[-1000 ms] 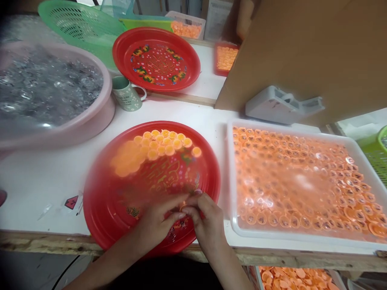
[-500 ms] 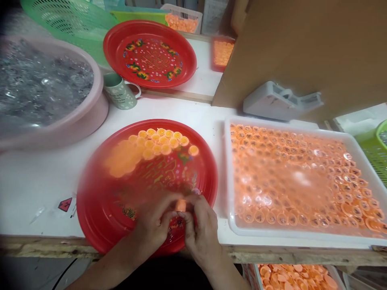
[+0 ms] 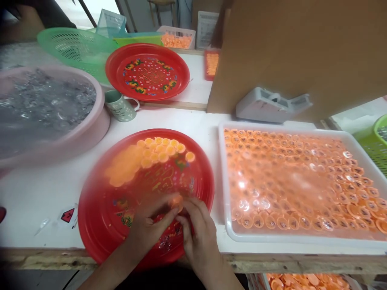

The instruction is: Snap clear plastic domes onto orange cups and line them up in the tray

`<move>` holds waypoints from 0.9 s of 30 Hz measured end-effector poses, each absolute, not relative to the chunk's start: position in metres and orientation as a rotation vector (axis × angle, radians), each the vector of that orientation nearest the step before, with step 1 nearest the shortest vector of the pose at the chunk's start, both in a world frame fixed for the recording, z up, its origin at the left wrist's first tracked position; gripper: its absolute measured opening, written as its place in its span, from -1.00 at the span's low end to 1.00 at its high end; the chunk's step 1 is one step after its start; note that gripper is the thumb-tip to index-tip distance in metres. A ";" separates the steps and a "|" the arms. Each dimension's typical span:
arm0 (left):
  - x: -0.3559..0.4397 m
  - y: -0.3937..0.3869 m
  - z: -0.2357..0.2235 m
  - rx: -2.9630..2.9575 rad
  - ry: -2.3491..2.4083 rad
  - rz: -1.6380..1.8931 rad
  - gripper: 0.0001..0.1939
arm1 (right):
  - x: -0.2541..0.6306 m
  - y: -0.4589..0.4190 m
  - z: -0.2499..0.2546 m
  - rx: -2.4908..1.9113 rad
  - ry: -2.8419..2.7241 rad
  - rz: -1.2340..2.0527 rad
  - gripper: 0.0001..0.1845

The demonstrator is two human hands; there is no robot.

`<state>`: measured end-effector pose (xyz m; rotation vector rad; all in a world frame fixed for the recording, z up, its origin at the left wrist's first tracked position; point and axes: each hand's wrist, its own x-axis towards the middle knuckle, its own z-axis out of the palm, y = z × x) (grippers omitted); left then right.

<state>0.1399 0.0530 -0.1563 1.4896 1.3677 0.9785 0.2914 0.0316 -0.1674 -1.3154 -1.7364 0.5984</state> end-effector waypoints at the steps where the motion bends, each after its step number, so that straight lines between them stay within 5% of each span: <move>1: 0.143 0.053 -0.154 1.509 1.386 0.987 -0.71 | 0.291 0.030 -0.167 -1.318 -1.754 0.545 -0.59; 13: 0.167 0.042 -0.136 1.918 1.457 1.007 -0.83 | 0.302 0.017 -0.173 -1.282 -1.733 0.269 -0.48; 27: 0.164 0.055 -0.147 1.557 1.439 0.895 -0.81 | 0.292 0.022 -0.189 -1.271 -1.713 0.288 -0.60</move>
